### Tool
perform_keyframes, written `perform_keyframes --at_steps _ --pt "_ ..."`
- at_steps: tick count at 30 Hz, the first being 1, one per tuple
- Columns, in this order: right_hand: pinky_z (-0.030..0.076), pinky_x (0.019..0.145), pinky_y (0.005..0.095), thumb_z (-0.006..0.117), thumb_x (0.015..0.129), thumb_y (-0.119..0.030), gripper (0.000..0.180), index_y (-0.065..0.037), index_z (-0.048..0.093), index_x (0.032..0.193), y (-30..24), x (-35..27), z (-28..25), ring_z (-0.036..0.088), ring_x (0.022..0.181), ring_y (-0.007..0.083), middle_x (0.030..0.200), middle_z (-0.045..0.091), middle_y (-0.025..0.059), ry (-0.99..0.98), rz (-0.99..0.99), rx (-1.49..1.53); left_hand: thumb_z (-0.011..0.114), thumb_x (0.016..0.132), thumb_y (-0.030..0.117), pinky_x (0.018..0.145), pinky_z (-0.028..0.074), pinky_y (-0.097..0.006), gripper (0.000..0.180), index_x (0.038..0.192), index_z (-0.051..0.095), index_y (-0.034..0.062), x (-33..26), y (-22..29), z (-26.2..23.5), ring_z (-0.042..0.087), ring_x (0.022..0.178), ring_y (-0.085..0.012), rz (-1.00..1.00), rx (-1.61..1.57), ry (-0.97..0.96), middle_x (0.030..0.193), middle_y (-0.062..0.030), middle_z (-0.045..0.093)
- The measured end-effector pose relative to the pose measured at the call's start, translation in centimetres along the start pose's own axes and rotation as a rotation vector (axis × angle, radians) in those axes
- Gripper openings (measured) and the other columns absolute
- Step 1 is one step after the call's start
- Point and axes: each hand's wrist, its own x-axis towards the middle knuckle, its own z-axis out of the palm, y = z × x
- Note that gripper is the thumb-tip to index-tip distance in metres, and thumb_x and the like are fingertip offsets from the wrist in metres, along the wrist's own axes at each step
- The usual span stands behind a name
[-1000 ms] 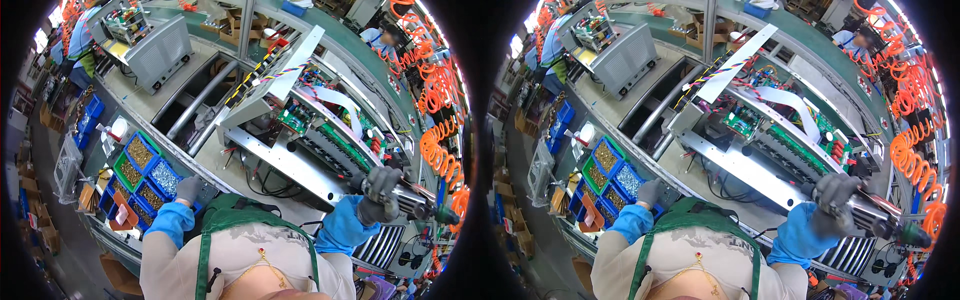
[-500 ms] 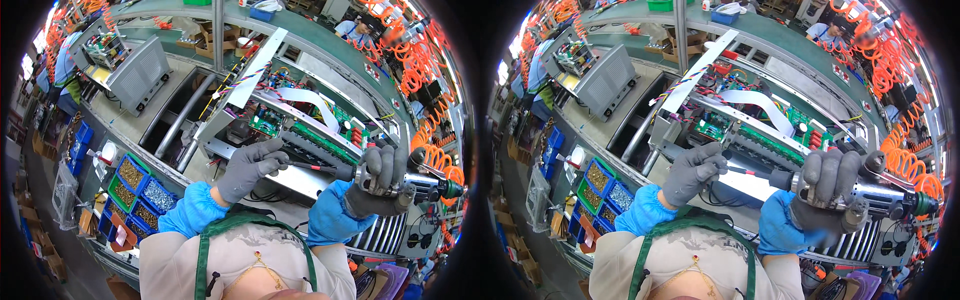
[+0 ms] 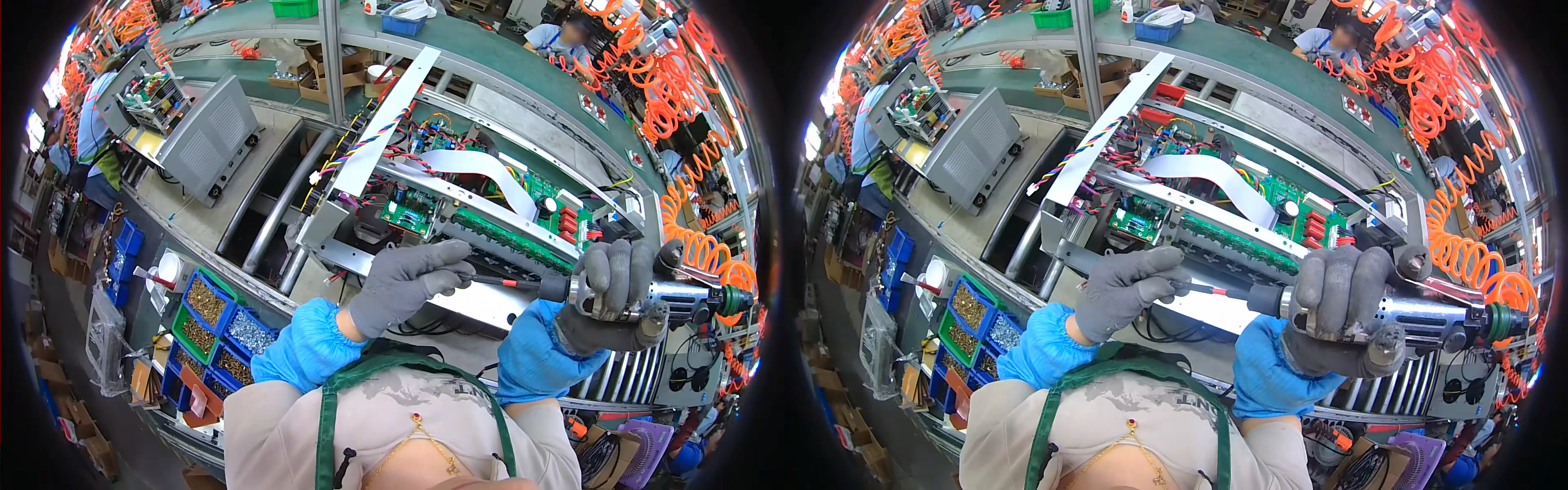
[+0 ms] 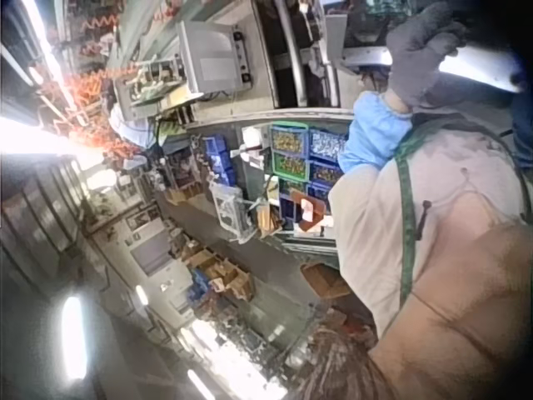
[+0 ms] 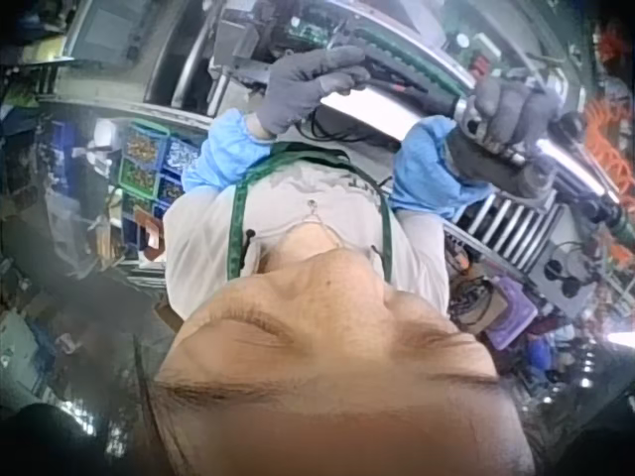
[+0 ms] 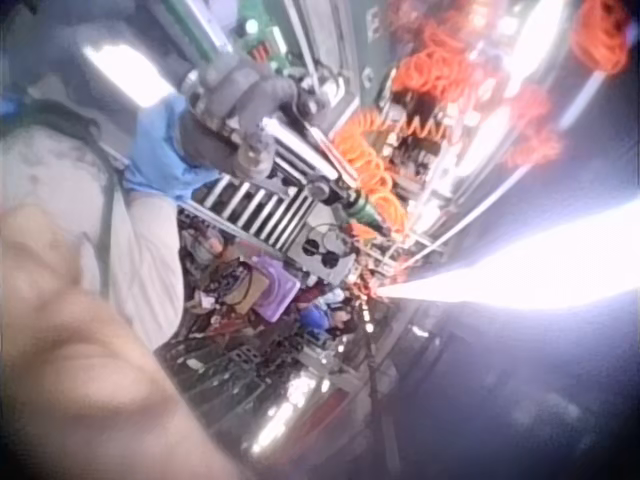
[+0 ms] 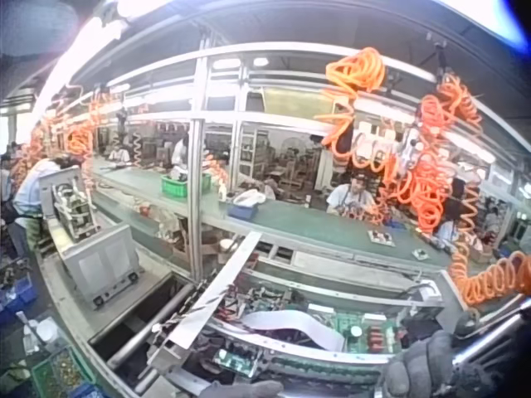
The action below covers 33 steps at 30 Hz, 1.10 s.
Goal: The person assembles an electronic device on a factory workbench. They use a pneumatic screwdriver to fasten screws into a metal chassis, install a small white box component, and connect wires. The person repeatedly picks screws from blue bins and secures them into the device.
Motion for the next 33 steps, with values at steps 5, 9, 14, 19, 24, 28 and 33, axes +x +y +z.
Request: perform_keyframes --at_steps 5,9,14,19,24,28,33 --pt "0.043 0.054 0.0268 0.070 0.078 -0.019 0.058 -0.006 0.048 0.130 -0.4 0.5 -0.3 0.046 0.043 0.0047 0.057 0.044 -0.0062 0.085 -0.115 0.028 0.059 0.087 0.001 0.081 0.054 -0.031 0.045 0.130 0.048 -0.0041 1.5 1.7 0.0 0.065 0.099 -0.0220 0.205 0.260 -0.137 0.110 -0.0189 0.065" --pt "0.040 0.054 0.0224 0.075 0.071 -0.012 0.047 -0.003 0.055 0.113 -2.8 1.4 -1.5 0.047 0.046 0.0059 0.053 0.045 -0.0051 0.043 -0.116 0.097 0.053 0.087 0.000 0.079 0.051 -0.033 0.025 0.112 0.057 -0.0023 3.8 4.9 0.0 0.063 0.090 -0.0189 0.444 0.527 -0.030 0.098 -0.0119 0.065" --pt "0.043 0.060 0.0237 0.073 0.063 0.001 0.045 0.000 0.052 0.103 -4.9 2.7 -1.0 0.050 0.052 0.0059 0.057 0.051 -0.0048 0.016 -0.312 0.179 0.055 0.088 0.012 0.076 0.050 -0.040 0.017 0.099 0.063 0.0014 8.8 6.8 0.1 0.062 0.083 -0.0343 0.725 1.392 -0.135 0.093 -0.0154 0.064" --pt "0.045 0.062 0.0235 0.073 0.062 0.002 0.045 -0.001 0.053 0.103 -7.1 2.3 -2.9 0.051 0.050 0.0046 0.055 0.053 -0.0060 -0.095 -0.360 0.025 0.058 0.084 0.016 0.080 0.048 -0.041 0.016 0.095 0.068 0.0092 11.4 6.9 1.2 0.059 0.092 -0.0313 0.472 1.437 -0.009 0.095 -0.0119 0.063" --pt "0.048 0.058 0.0200 0.074 0.067 -0.003 0.040 -0.003 0.055 0.101 -6.9 2.6 -2.7 0.051 0.041 0.0017 0.049 0.056 -0.0059 -0.041 -0.448 0.008 0.067 0.075 0.026 0.084 0.046 -0.041 0.015 0.081 0.074 0.0145 13.3 6.1 4.2 0.052 0.100 -0.0308 0.417 1.776 -0.055 0.097 -0.0082 0.059" --pt "0.048 0.057 0.0196 0.075 0.066 -0.004 0.041 -0.003 0.056 0.102 -7.3 2.3 -2.6 0.053 0.042 0.0017 0.053 0.058 -0.0059 -0.006 -0.430 -0.043 0.066 0.075 0.030 0.087 0.043 -0.041 0.023 0.089 0.074 0.0134 14.8 6.7 5.7 0.050 0.108 -0.0291 0.203 1.942 -0.192 0.107 -0.0081 0.059" --pt "0.049 0.056 0.0202 0.073 0.067 0.000 0.016 -0.009 0.061 0.072 -7.8 2.0 -1.0 0.050 0.041 0.0025 0.048 0.056 -0.0039 0.042 -0.349 -0.060 0.066 0.077 0.028 0.090 0.044 -0.041 0.022 0.092 0.074 0.0128 14.8 6.0 5.0 0.050 0.110 -0.0293 0.285 1.746 -0.108 0.111 -0.0075 0.058"
